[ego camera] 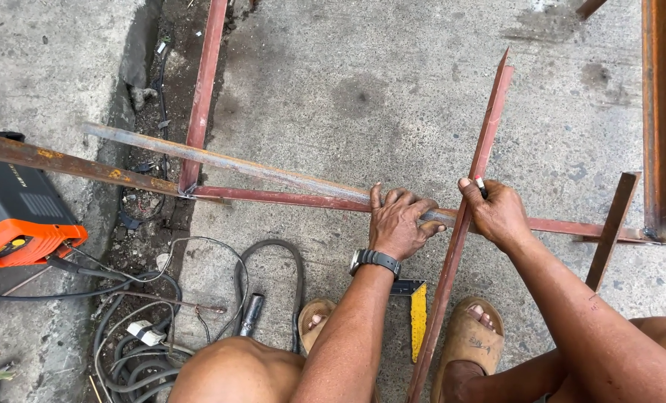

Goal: Marking lines on metal angle bars using a square and a pencil while assembling a metal frame.

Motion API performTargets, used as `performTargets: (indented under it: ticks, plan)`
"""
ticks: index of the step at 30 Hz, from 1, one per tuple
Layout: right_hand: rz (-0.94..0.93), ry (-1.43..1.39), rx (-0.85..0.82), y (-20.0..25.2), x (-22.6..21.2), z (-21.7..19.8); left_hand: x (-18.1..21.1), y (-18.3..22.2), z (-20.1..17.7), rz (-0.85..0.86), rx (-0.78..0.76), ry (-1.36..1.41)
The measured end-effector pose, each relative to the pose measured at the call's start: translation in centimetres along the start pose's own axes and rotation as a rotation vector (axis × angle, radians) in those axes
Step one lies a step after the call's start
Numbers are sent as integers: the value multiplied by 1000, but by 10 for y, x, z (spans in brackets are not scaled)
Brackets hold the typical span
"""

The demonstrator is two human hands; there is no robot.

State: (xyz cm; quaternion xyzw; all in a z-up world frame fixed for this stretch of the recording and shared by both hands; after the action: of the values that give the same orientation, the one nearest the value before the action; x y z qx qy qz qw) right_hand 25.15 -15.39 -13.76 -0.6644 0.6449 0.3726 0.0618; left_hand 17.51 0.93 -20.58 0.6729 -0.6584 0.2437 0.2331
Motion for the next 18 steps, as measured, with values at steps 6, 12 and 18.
performTargets:
  ticks: [6,12,18]
  plan:
    - [11,6,0,4,-5,-2,-2,-1,3,-6,-13,0]
    - [25,16,-2,2,-6,-3,2,0,-3,-39,-20,-1]
    - [34,27,-3,2,-6,-3,19,2,-25,-68,-103,30]
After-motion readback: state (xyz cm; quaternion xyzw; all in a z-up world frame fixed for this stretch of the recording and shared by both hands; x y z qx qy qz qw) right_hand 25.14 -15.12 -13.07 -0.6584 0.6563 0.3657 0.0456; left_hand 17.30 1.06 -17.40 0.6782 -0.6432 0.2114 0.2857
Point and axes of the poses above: each hand's wrist, its own y-axis away from the middle knuckle, its own z-axis out of the palm, x = y × z, the point moved 4 cm from there along -y, towards the middle knuckle, and after that the axes turned 3 degrees about -x, right-handed, at the moved point
